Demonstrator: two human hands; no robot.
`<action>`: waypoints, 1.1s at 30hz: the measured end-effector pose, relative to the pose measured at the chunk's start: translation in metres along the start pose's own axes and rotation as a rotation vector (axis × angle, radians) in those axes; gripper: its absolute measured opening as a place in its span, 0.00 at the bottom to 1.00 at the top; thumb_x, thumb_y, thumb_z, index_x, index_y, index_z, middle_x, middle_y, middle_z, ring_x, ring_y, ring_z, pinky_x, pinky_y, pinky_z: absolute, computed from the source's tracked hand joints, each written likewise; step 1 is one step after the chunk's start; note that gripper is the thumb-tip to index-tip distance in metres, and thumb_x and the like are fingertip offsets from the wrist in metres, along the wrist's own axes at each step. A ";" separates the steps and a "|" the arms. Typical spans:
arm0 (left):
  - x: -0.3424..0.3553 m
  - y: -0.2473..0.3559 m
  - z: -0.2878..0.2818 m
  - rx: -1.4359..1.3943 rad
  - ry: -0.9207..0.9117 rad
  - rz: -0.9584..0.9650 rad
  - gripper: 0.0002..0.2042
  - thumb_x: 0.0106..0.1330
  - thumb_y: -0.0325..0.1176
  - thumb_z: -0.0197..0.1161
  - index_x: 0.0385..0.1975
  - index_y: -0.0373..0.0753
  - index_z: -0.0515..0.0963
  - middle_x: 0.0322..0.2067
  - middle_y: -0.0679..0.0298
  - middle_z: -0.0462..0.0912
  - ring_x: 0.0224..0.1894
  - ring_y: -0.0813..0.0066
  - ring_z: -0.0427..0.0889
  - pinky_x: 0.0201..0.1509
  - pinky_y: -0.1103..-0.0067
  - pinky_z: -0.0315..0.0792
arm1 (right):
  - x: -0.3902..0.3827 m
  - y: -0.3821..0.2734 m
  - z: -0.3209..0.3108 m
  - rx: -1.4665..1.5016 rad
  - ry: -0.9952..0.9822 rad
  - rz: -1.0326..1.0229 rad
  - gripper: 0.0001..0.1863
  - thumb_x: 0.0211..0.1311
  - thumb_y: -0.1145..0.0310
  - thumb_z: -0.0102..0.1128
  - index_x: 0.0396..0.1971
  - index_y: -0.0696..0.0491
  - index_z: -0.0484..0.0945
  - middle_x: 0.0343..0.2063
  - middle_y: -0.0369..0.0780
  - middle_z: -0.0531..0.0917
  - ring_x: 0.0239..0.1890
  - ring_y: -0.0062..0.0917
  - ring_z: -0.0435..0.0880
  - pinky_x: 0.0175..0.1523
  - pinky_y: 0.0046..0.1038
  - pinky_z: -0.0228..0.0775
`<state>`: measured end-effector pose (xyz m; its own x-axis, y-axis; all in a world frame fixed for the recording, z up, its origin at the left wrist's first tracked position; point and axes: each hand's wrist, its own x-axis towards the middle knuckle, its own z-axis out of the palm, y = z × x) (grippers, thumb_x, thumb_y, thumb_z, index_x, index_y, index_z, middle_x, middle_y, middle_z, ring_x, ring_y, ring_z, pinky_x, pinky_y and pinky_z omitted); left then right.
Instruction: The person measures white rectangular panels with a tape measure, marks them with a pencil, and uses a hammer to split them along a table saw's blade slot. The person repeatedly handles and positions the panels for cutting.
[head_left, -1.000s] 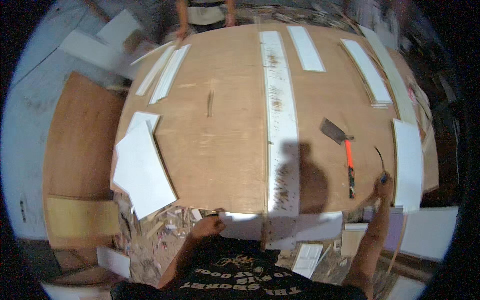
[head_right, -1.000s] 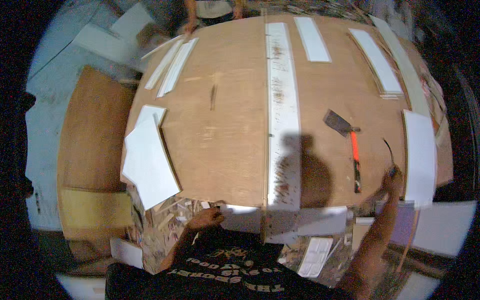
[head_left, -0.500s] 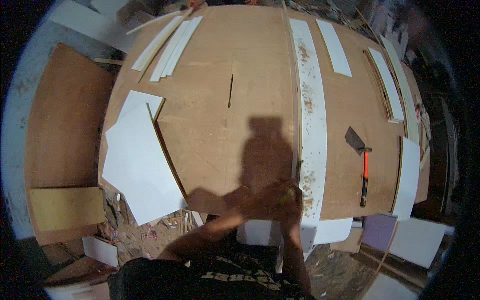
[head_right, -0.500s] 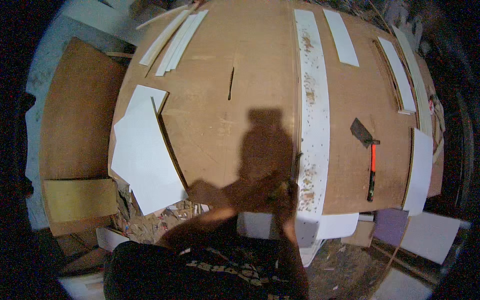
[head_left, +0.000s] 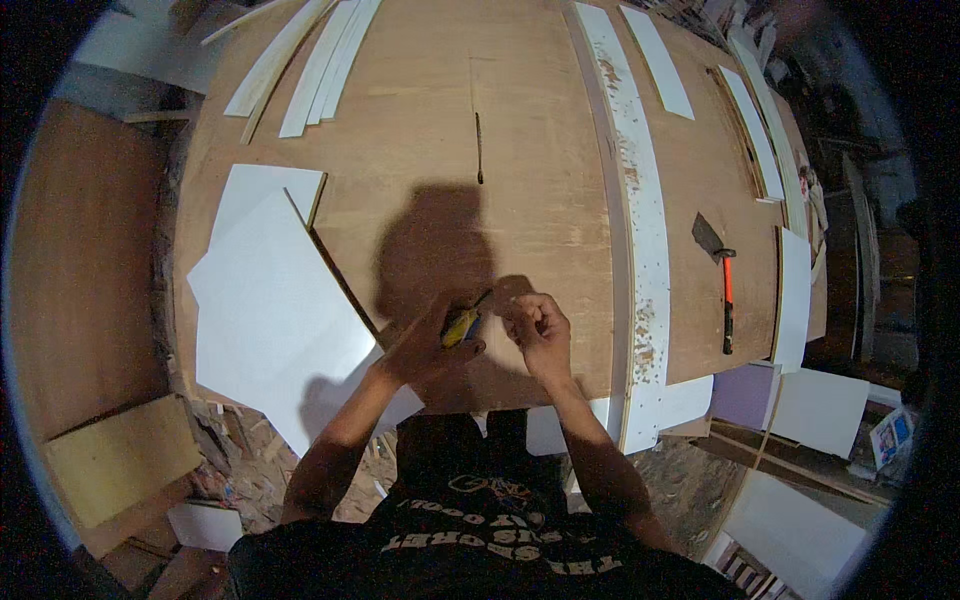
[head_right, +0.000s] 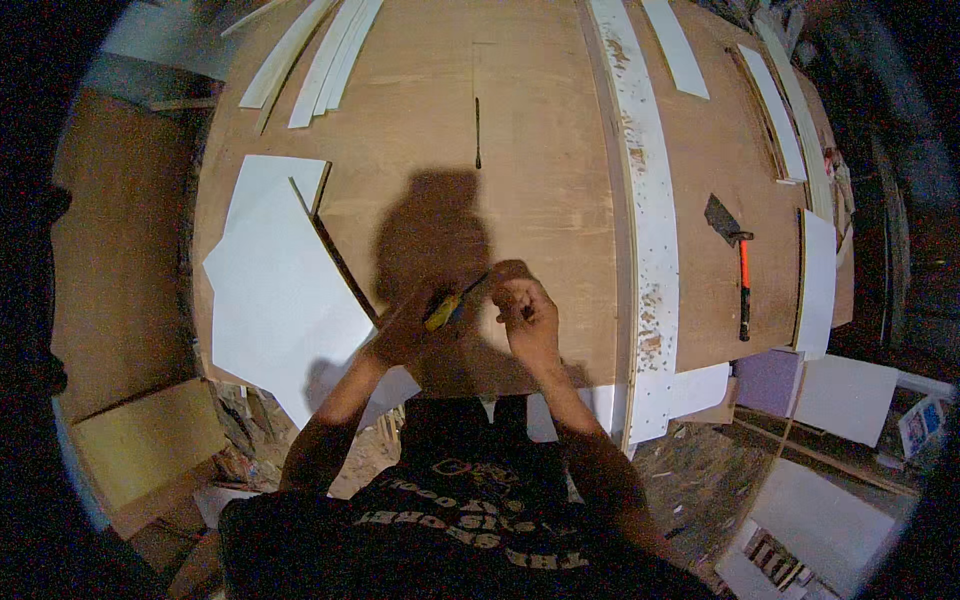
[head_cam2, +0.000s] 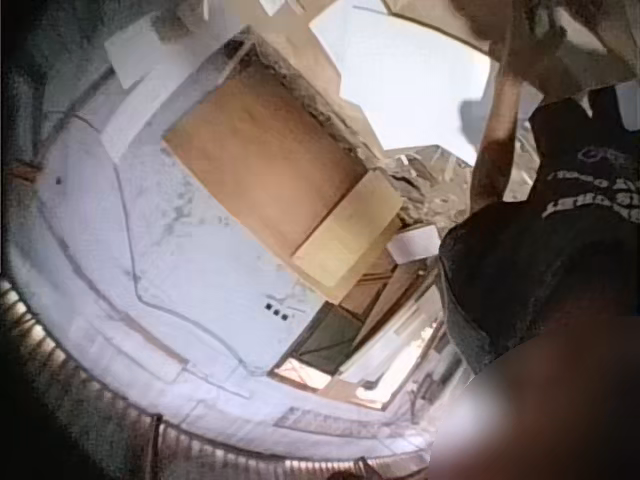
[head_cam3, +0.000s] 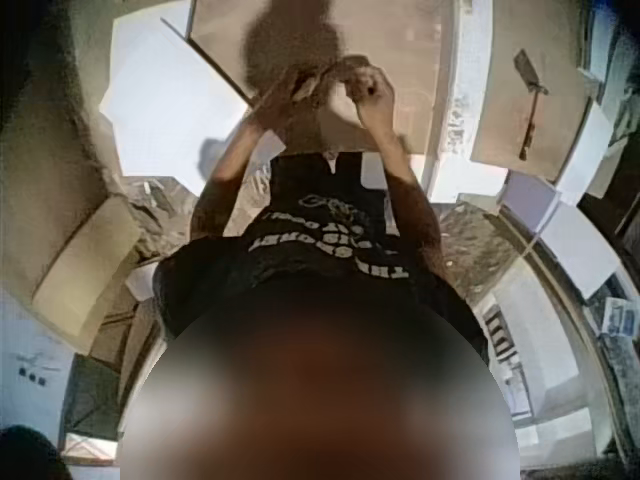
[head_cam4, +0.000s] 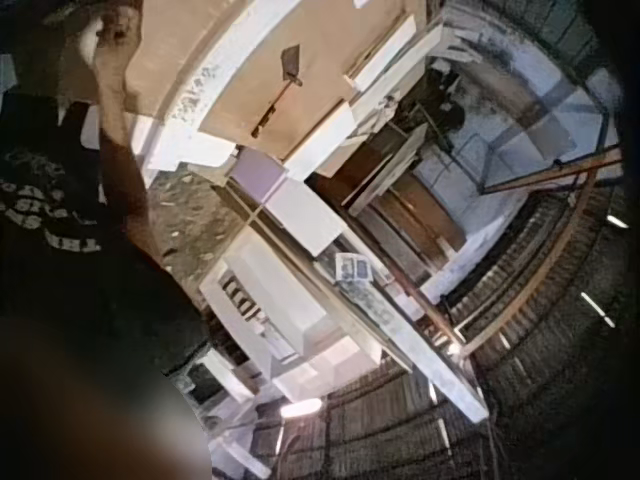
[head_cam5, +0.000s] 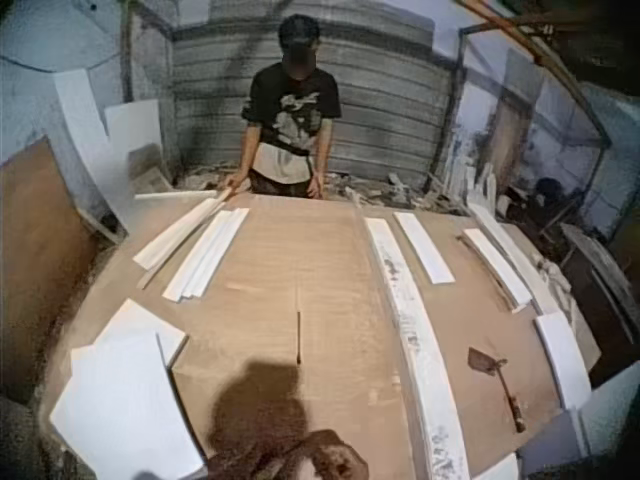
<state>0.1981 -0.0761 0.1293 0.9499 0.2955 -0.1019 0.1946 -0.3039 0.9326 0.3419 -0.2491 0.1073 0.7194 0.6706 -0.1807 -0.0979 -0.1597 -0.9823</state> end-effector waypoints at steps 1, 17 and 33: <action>0.000 -0.004 0.000 -0.026 0.005 0.027 0.36 0.63 0.40 0.73 0.68 0.40 0.61 0.57 0.49 0.74 0.58 0.57 0.77 0.61 0.64 0.72 | -0.006 -0.004 0.002 0.021 0.030 0.010 0.05 0.75 0.72 0.57 0.44 0.56 0.75 0.28 0.32 0.81 0.27 0.13 0.77 0.30 0.18 0.69; -0.011 -0.037 0.102 -0.969 0.369 -0.199 0.23 0.80 0.48 0.51 0.63 0.37 0.62 0.48 0.60 0.75 0.49 0.73 0.76 0.56 0.74 0.73 | -0.063 -0.017 0.035 0.099 -0.115 0.252 0.28 0.74 0.60 0.60 0.69 0.53 0.66 0.43 0.36 0.82 0.39 0.19 0.81 0.45 0.25 0.79; -0.047 0.024 0.043 0.418 0.114 0.200 0.37 0.61 0.40 0.71 0.68 0.36 0.61 0.54 0.42 0.75 0.57 0.38 0.75 0.62 0.54 0.70 | -0.050 -0.007 0.024 -0.118 -0.151 0.184 0.20 0.65 0.79 0.65 0.55 0.53 0.74 0.37 0.35 0.82 0.36 0.17 0.82 0.43 0.21 0.76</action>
<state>0.1684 -0.1359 0.1414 0.9503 0.2848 0.1260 0.1148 -0.6964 0.7084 0.2901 -0.2642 0.1220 0.5853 0.7217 -0.3696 -0.1304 -0.3661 -0.9214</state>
